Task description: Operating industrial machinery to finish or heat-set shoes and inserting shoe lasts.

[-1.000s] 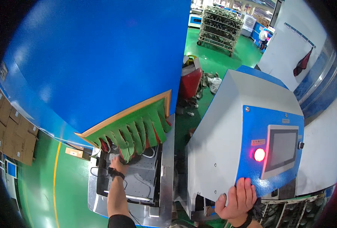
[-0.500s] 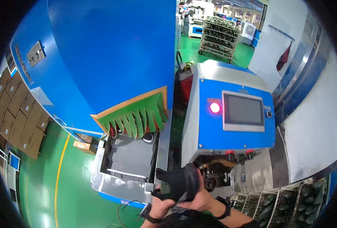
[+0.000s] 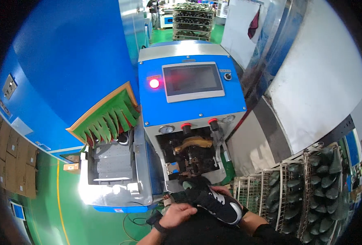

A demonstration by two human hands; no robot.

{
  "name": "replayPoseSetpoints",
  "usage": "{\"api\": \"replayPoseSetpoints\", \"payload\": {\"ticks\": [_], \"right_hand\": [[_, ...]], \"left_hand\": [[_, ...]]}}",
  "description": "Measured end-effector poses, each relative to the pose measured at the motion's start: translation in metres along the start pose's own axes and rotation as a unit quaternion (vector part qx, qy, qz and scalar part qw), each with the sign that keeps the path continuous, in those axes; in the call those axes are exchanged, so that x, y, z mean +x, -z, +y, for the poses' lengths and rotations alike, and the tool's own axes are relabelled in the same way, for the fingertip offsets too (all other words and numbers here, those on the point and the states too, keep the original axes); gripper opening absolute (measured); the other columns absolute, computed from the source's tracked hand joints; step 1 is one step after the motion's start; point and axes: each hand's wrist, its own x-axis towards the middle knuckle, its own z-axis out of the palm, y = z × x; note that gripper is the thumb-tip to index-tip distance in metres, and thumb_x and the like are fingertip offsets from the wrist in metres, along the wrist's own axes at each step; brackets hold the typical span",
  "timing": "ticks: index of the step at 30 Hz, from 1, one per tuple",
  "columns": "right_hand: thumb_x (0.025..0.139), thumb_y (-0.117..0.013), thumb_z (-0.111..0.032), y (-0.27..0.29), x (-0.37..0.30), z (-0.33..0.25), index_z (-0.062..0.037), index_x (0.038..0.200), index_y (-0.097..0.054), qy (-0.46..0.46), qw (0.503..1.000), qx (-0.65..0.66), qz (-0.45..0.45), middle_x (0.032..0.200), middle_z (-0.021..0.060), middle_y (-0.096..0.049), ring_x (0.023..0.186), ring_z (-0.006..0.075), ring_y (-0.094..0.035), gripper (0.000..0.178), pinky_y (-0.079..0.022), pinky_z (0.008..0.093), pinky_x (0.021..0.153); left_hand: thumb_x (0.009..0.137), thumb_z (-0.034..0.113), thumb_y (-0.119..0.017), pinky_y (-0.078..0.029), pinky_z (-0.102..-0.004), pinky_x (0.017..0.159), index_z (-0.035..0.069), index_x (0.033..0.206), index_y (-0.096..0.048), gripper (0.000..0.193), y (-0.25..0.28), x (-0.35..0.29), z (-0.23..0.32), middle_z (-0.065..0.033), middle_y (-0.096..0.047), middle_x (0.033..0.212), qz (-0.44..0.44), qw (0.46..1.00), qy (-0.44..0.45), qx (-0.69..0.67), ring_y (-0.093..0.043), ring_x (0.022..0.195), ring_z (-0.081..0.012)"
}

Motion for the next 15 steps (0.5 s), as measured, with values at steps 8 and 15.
{"api": "replayPoseSetpoints", "payload": {"ticks": [8, 15], "right_hand": [[0.072, -0.081, -0.004, -0.004, -0.015, -0.095, -0.0015, 0.150, -0.041, 0.197, 0.915, -0.312, 0.161, 0.114, 0.0035, -0.065, 0.097, 0.0116, -0.060, 0.087, -0.048, 0.0276, 0.091], [0.069, -0.082, -0.023, -0.036, 0.039, -0.120, -0.0139, 0.154, -0.038, 0.228, 0.711, -0.617, 0.249, 0.128, 0.0224, -0.060, 0.108, 0.0302, -0.065, 0.096, -0.052, 0.0392, 0.089]], "left_hand": [[0.096, 0.021, -0.065, -0.035, -0.0252, 0.053, 0.006, 0.078, -0.065, 0.023, -0.008, 0.011, -0.003, 0.0009, -0.054, 0.063, 0.014, 0.989, -0.005, -0.145, -0.046, 0.057, -0.0076], [0.094, 0.020, -0.066, -0.034, -0.0262, 0.050, 0.007, 0.078, -0.065, 0.021, 0.008, 0.072, -0.030, 0.0018, -0.055, 0.063, 0.142, 0.949, 0.014, -0.280, -0.047, 0.053, -0.0087]]}}
